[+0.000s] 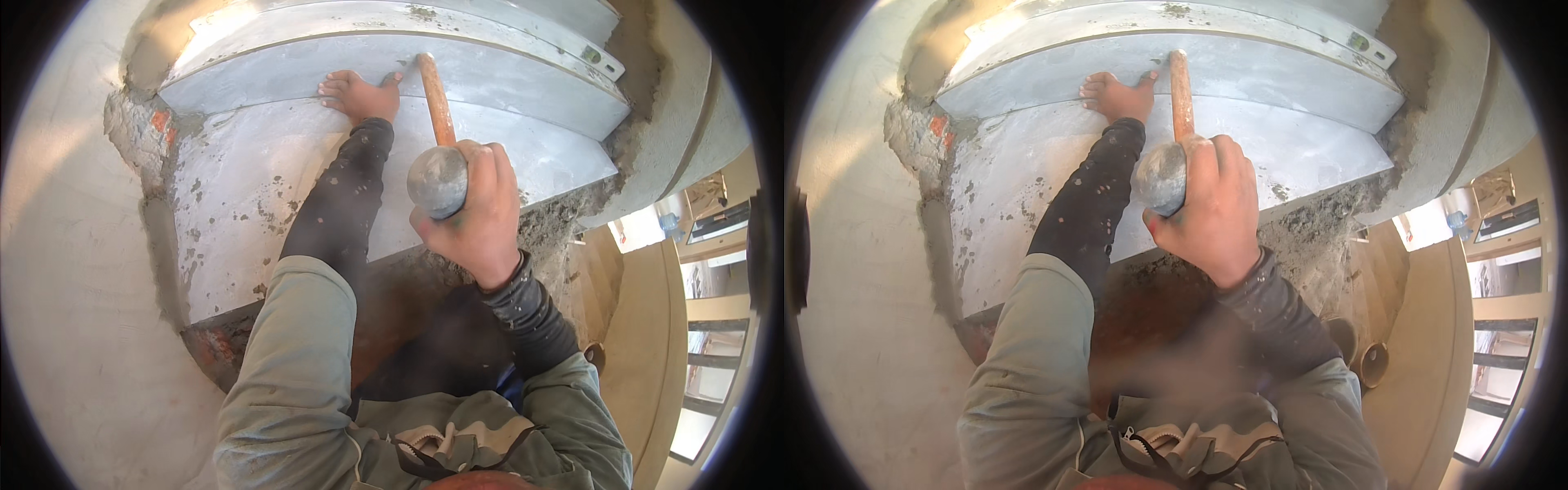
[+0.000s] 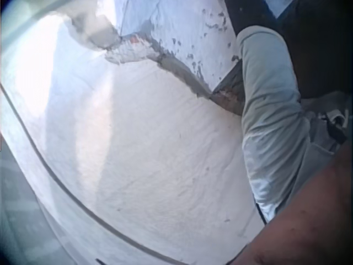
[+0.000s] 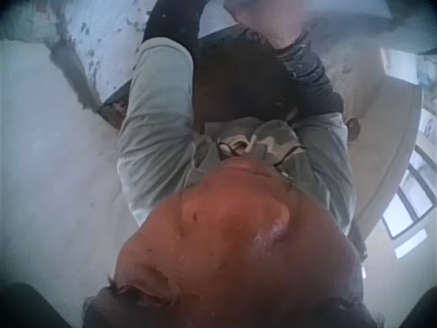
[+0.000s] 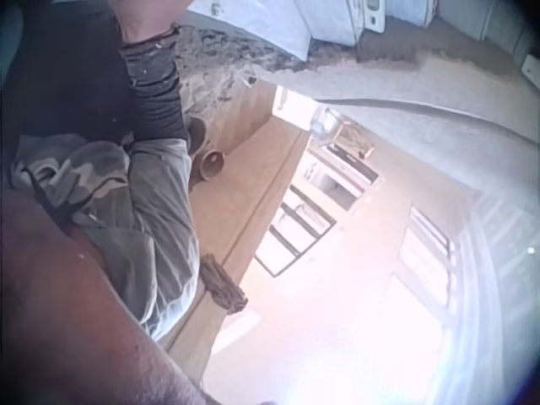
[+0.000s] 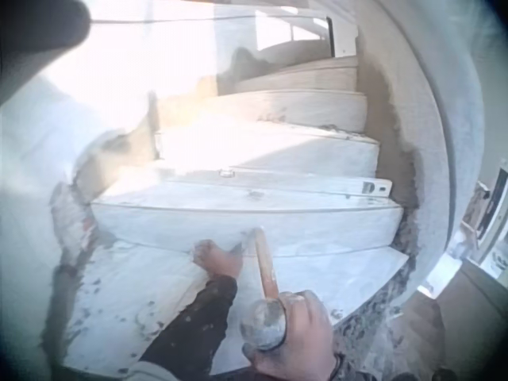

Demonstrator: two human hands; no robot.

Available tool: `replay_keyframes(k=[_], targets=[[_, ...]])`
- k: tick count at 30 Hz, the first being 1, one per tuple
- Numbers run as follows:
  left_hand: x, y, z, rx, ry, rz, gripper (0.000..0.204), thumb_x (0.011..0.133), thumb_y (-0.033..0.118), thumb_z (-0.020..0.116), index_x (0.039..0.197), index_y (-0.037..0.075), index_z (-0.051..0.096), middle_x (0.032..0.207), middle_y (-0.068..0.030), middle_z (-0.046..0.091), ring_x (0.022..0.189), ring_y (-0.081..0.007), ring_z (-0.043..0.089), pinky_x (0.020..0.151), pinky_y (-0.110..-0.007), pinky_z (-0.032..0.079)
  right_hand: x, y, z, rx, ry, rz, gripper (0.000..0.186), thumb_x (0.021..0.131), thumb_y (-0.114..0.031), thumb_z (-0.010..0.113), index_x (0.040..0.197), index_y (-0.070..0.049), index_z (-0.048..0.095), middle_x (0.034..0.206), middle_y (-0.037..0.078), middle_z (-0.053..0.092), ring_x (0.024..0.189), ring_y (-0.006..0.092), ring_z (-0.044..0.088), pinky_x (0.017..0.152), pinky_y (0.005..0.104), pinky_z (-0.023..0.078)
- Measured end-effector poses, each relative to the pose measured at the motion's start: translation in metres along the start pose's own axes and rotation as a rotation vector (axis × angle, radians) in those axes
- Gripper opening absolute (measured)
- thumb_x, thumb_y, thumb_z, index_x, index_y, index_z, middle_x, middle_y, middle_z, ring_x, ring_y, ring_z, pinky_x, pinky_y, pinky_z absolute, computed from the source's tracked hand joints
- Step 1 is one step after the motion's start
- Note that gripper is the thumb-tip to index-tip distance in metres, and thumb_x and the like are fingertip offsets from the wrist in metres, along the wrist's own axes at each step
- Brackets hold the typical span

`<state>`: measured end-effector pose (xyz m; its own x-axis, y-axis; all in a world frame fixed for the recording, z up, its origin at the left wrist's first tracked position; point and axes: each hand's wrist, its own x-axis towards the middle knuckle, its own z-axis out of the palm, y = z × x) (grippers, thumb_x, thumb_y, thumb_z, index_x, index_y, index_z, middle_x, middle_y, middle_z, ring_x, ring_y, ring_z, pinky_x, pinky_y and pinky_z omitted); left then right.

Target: The person installs a stone tread on a spiral staircase by applying mortar with a trowel, positioning the tread, tapping it into place with a mallet, and wiping away excess mortar with a cloth.

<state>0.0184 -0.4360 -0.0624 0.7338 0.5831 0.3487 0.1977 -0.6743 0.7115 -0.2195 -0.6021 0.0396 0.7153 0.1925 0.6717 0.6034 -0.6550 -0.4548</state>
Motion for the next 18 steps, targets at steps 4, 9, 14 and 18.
replay_keyframes(k=[4, 9, 14, 18], targets=[[0.016, -0.016, 0.006, -0.288, 0.158, 0.095, 0.119, 0.081, 0.05, 0.078, 0.15, -0.021, 0.012, 0.157, -0.047, 0.005, 0.152, -0.0549, -0.001, 0.124, -0.058, 0.002, -0.003, -0.027, -0.004, 0.07, -0.098, -0.075, 0.075, 0.051, -0.011, 0.087, 0.117, -0.002, 0.053, 0.099, 0.017, 0.049, 0.088, 0.0376, 0.054, 0.074, 0.0445, 0.044], [0.008, -0.022, 0.014, -0.342, 0.18, 0.179, 0.113, 0.08, 0.04, 0.079, 0.152, -0.018, 0.013, 0.159, -0.0449, -0.001, 0.152, -0.0549, -0.003, 0.125, -0.057, 0.003, 0.015, -0.012, 0.02, -0.072, -0.127, -0.083, 0.078, 0.049, -0.011, 0.087, 0.119, -0.001, 0.053, 0.102, 0.018, 0.05, 0.089, 0.0375, 0.055, 0.075, 0.0446, 0.044], [0.007, -0.02, 0.006, -0.307, 0.167, 0.12, 0.117, 0.076, 0.039, 0.083, 0.152, -0.018, 0.013, 0.16, -0.0428, -0.001, 0.152, -0.0547, 0.0, 0.124, -0.059, 0.005, 0.013, -0.022, 0.011, 0.011, -0.031, -0.09, 0.071, 0.053, -0.007, 0.082, 0.117, -0.002, 0.054, 0.098, 0.017, 0.052, 0.088, 0.0376, 0.055, 0.075, 0.0452, 0.045], [0.007, -0.017, 0.003, -0.275, 0.196, 0.12, 0.123, 0.073, 0.042, 0.087, 0.152, -0.017, 0.014, 0.16, -0.0431, 0.0, 0.152, -0.0538, 0.003, 0.124, -0.058, 0.008, 0.009, -0.011, 0.0, 0.036, 0.039, -0.084, 0.068, 0.056, -0.007, 0.08, 0.118, -0.002, 0.053, 0.097, 0.017, 0.052, 0.086, 0.0376, 0.055, 0.074, 0.0454, 0.047]])
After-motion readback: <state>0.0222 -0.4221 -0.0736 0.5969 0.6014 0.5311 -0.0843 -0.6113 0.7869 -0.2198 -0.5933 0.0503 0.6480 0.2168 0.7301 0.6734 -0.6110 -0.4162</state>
